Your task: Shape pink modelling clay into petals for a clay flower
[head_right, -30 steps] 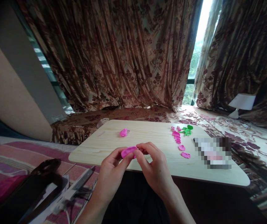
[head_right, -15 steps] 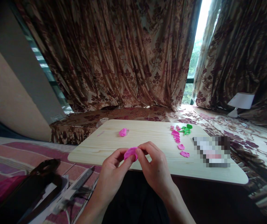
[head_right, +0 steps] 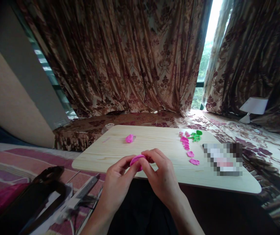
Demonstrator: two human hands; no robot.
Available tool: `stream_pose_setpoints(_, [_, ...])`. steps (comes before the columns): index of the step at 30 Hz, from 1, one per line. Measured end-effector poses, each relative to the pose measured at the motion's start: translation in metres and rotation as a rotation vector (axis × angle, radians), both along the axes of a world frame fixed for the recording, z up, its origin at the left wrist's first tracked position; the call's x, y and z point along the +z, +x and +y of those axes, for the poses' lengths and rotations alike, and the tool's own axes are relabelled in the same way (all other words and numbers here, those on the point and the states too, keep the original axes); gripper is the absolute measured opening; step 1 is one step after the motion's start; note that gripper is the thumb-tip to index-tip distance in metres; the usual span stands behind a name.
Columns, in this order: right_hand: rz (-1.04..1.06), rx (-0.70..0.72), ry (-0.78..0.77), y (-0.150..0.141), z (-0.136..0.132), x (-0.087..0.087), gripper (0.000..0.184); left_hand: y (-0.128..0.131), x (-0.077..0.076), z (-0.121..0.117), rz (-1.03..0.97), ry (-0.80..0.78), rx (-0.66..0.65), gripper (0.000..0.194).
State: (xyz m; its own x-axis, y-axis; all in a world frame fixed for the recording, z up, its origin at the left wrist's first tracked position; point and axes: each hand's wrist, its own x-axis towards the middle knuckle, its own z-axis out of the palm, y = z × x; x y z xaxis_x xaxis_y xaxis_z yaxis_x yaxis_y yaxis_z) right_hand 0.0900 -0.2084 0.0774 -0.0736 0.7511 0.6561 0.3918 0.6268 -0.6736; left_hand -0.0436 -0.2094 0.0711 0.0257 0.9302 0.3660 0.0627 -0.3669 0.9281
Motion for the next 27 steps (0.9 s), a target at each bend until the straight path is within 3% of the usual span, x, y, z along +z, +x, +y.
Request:
stream_pose_setpoints(10, [0.022, 0.006, -0.055, 0.0017, -0.0006, -0.0052, 0.008, 0.0014, -0.0022, 0.0011, -0.043, -0.035, -0.038, 0.020])
stream_pose_setpoints(27, [0.028, -0.029, -0.068, 0.0028, -0.0010, -0.0061, 0.011, 0.0014, -0.0025, 0.0011, -0.037, -0.032, 0.005, 0.017])
